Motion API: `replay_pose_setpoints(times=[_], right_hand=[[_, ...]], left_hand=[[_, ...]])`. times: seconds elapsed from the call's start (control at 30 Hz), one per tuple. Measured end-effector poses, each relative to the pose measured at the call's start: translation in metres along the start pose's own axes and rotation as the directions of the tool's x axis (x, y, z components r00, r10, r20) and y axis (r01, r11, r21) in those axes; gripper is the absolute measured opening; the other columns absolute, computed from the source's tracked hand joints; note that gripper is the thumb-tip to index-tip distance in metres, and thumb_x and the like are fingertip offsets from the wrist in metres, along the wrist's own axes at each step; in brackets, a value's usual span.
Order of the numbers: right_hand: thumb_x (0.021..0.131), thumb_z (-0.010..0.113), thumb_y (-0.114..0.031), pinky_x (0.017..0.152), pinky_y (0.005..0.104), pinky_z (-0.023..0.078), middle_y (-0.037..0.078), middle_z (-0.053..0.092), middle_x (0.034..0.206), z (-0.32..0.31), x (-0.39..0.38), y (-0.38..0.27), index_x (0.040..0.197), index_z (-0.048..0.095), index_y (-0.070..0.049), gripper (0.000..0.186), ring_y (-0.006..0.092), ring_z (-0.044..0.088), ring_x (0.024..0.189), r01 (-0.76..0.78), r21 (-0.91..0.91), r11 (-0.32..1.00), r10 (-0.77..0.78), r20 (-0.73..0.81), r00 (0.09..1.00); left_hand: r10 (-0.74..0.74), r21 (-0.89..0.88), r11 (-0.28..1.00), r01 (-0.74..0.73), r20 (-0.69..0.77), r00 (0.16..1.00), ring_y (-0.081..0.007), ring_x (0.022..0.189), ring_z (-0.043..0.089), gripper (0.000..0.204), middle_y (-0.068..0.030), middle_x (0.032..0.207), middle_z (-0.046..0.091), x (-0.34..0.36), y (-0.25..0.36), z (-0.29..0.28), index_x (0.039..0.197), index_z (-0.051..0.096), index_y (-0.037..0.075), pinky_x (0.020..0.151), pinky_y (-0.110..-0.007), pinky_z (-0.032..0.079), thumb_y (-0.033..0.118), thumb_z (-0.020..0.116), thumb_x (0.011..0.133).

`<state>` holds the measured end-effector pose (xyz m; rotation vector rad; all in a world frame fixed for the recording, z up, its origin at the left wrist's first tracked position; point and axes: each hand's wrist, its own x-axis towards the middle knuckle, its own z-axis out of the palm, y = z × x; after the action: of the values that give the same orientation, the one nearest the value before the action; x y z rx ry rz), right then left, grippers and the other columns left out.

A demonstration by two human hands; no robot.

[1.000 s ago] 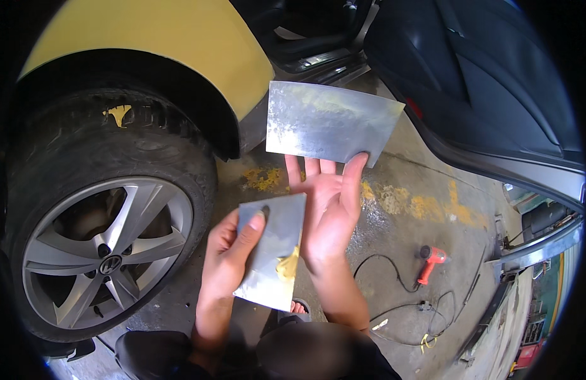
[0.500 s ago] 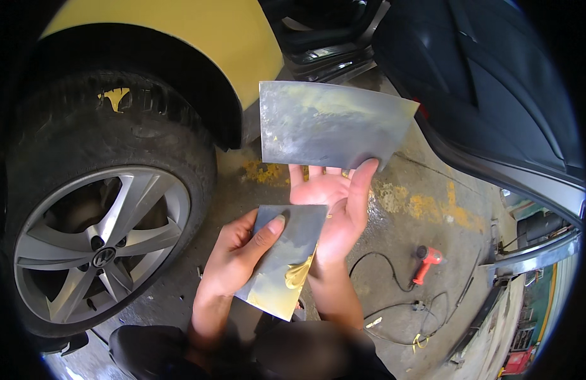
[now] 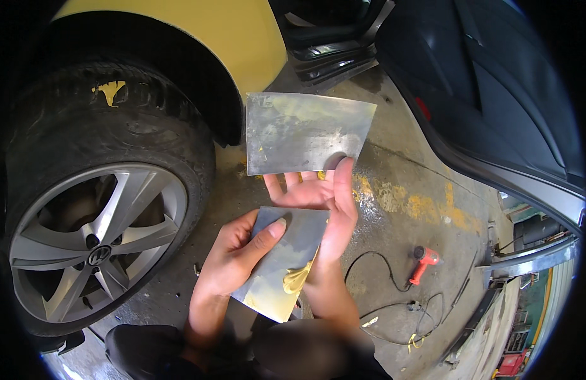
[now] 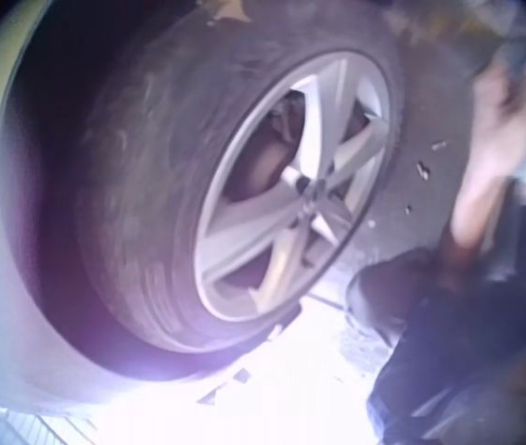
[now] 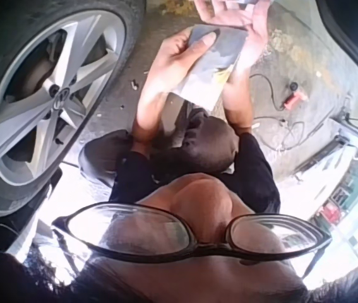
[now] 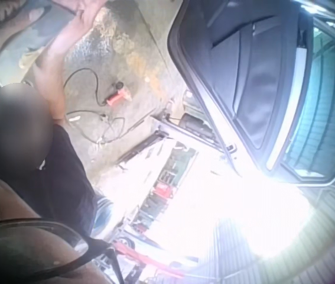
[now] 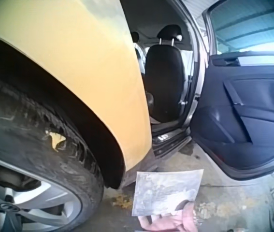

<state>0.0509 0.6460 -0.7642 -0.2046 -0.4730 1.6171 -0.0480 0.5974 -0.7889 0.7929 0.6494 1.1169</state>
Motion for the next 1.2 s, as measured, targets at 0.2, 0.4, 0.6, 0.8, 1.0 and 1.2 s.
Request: replay_pose_setpoints(times=[0.2,0.4,0.6,0.8,1.0,1.2], right_hand=[[0.086,0.041,-0.040,0.098,0.0405,0.018,0.007,0.039,0.121,-0.011,0.006,-0.011,0.116,0.039,-0.015,0.040,0.0220,0.032,0.115,0.005,-0.039,0.999,-0.007,-0.069,0.998],[0.086,0.044,-0.037,0.098,0.0389,0.022,0.007,0.043,0.117,-0.010,0.006,-0.021,0.114,0.040,-0.011,0.039,0.0213,0.035,0.111,0.087,-0.008,0.996,-0.088,-0.123,0.988],[0.086,0.046,-0.033,0.086,0.0338,0.037,0.004,0.051,0.104,-0.011,0.007,-0.020,0.105,0.045,-0.009,0.030,0.0171,0.046,0.100,0.291,-0.277,0.916,-0.343,-0.164,0.925],[0.084,0.045,-0.031,0.070,0.0290,0.044,0.006,0.054,0.091,-0.018,-0.015,-0.024,0.098,0.049,-0.006,0.029,0.0160,0.054,0.079,0.340,-0.511,0.789,-0.537,-0.306,0.786],[0.081,0.043,-0.018,0.079,0.0259,0.037,0.006,0.051,0.099,-0.025,-0.065,-0.015,0.112,0.042,-0.001,0.035,0.0143,0.049,0.089,0.213,-0.825,0.523,-0.462,-0.065,0.884],[0.083,0.042,-0.014,0.079,0.0209,0.033,0.004,0.049,0.099,-0.028,-0.081,-0.011,0.111,0.042,0.001,0.032,0.0094,0.043,0.088,0.158,-0.934,0.320,-0.273,0.068,0.959]], left_hand=[[0.046,-0.120,0.992,-0.049,-0.031,0.998,-0.0014,0.070,0.047,0.022,0.0017,0.079,0.055,-0.005,0.008,-0.005,0.097,0.053,0.000,0.060,-0.016,0.038,0.020,0.050,0.086],[0.347,0.025,0.932,-0.361,-0.346,0.872,-0.0038,0.070,0.049,0.025,-0.0011,0.081,0.057,-0.004,0.020,-0.014,0.097,0.052,-0.002,0.063,-0.017,0.038,0.020,0.048,0.087],[0.311,0.047,0.950,-0.310,-0.262,0.913,-0.0030,0.071,0.048,0.024,-0.0015,0.082,0.057,-0.008,0.018,-0.008,0.096,0.052,-0.002,0.063,-0.017,0.038,0.020,0.048,0.087],[0.447,0.086,0.877,-0.473,-0.511,0.734,-0.0037,0.075,0.045,0.026,0.0002,0.086,0.054,0.002,0.015,-0.022,0.099,0.050,0.000,0.069,-0.017,0.035,0.023,0.044,0.088],[0.688,0.457,0.716,-0.527,-0.586,0.427,-0.0067,0.080,0.041,0.028,-0.0017,0.089,0.050,-0.001,0.015,-0.020,0.101,0.046,-0.001,0.074,-0.018,0.032,0.025,0.041,0.090],[0.705,0.540,0.697,-0.471,-0.637,0.312,-0.0087,0.082,0.041,0.031,-0.0043,0.092,0.050,0.002,0.009,-0.016,0.104,0.043,-0.003,0.075,-0.019,0.033,0.024,0.039,0.091]])
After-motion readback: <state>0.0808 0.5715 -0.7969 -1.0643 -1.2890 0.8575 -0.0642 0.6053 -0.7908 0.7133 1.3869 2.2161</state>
